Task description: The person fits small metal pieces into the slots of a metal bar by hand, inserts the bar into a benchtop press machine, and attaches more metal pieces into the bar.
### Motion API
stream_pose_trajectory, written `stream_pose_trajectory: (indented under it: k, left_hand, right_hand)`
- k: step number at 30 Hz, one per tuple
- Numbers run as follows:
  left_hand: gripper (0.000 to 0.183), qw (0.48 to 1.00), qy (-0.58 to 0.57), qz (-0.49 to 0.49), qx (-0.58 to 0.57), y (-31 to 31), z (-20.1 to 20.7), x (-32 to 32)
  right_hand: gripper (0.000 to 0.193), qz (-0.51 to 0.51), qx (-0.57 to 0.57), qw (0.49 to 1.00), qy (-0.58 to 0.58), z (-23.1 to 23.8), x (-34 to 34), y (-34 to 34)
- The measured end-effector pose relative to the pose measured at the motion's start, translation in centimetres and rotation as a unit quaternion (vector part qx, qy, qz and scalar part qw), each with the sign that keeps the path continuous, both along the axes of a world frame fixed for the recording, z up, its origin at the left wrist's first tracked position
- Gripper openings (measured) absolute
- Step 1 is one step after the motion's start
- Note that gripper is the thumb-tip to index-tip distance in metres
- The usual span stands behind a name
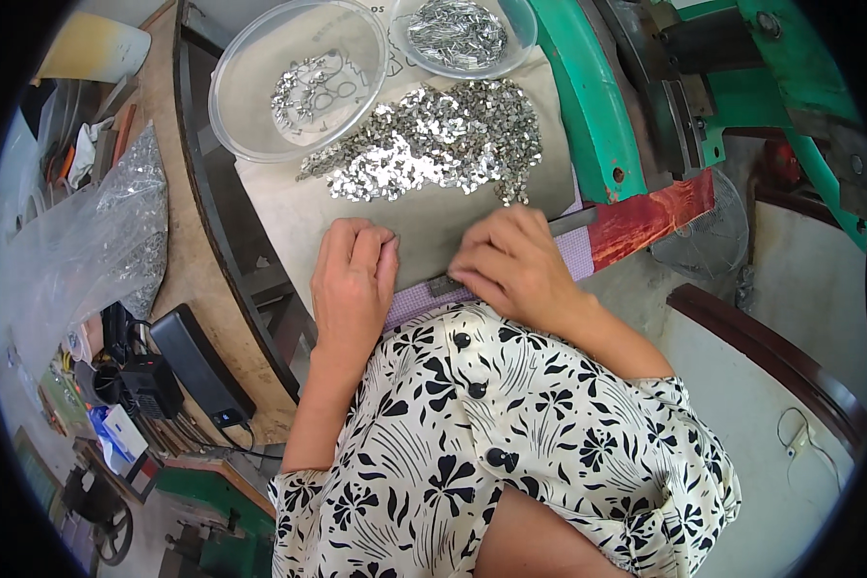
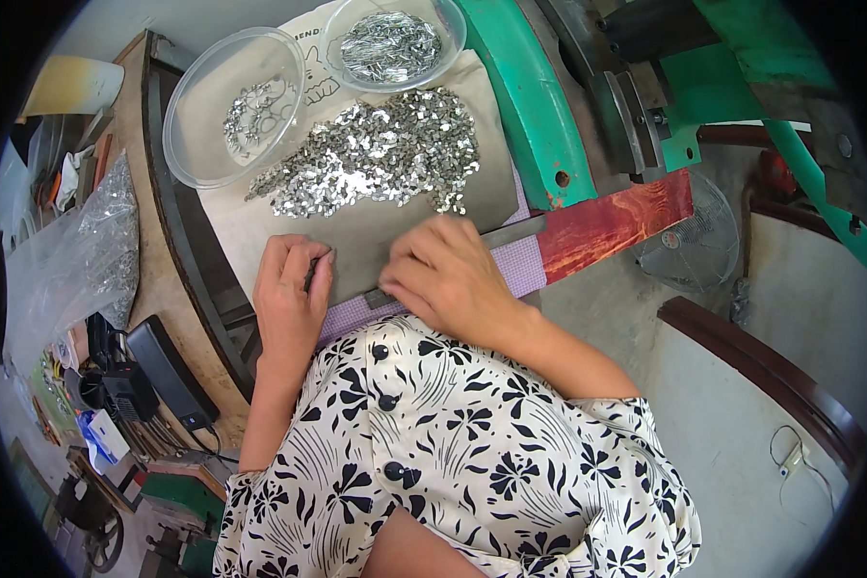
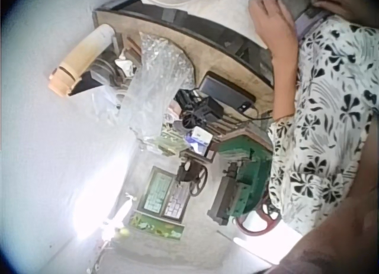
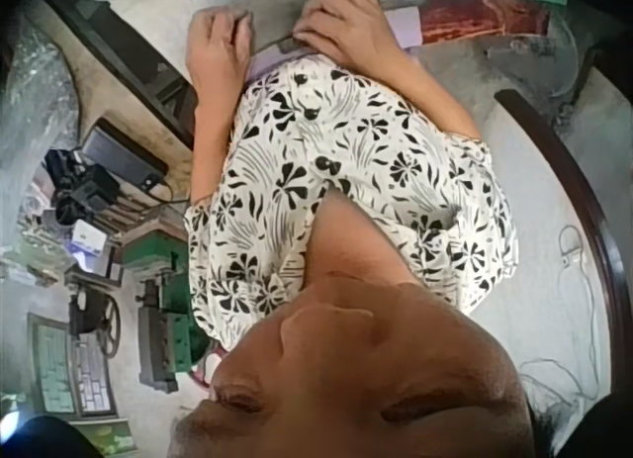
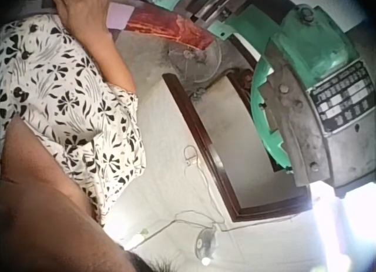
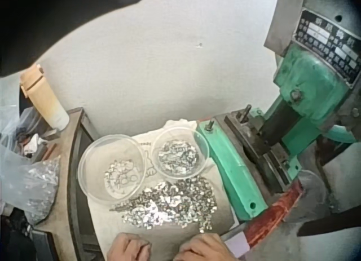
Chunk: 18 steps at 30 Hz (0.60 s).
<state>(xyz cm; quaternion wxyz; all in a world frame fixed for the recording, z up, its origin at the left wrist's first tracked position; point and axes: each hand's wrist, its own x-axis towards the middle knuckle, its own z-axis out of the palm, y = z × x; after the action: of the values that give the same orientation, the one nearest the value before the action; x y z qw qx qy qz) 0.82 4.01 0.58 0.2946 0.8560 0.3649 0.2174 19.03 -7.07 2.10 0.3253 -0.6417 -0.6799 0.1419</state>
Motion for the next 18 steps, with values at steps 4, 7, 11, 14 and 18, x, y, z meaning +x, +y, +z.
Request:
stream_pose_trajectory:
  k: [4,7,11,14,18]
  left_hand:
    - [0.015,1.000,-0.012,-0.016,0.018,0.0,0.3,-0.1]
    - [0.015,0.999,-0.028,-0.026,0.010,-0.3,0.5,-0.6]
    - [0.019,0.998,-0.044,-0.054,0.001,-1.3,1.2,-1.5]
    - [0.021,0.996,-0.048,-0.072,0.009,-2.3,1.3,-1.6]
    - [0.019,0.995,-0.045,-0.086,0.024,-3.3,0.3,-1.2]
  right_hand:
    - [0.016,-0.004,-0.017,1.000,0.022,-0.3,0.2,-0.9]
    - [0.015,-0.043,0.009,0.999,0.004,0.0,0.9,1.1]
    - [0.014,-0.046,0.062,0.994,-0.077,-0.8,1.7,5.0]
    - [0.014,-0.025,0.055,0.991,-0.117,-1.2,1.6,6.7]
    - [0.014,-0.002,0.058,0.984,-0.168,-1.3,1.5,7.5]
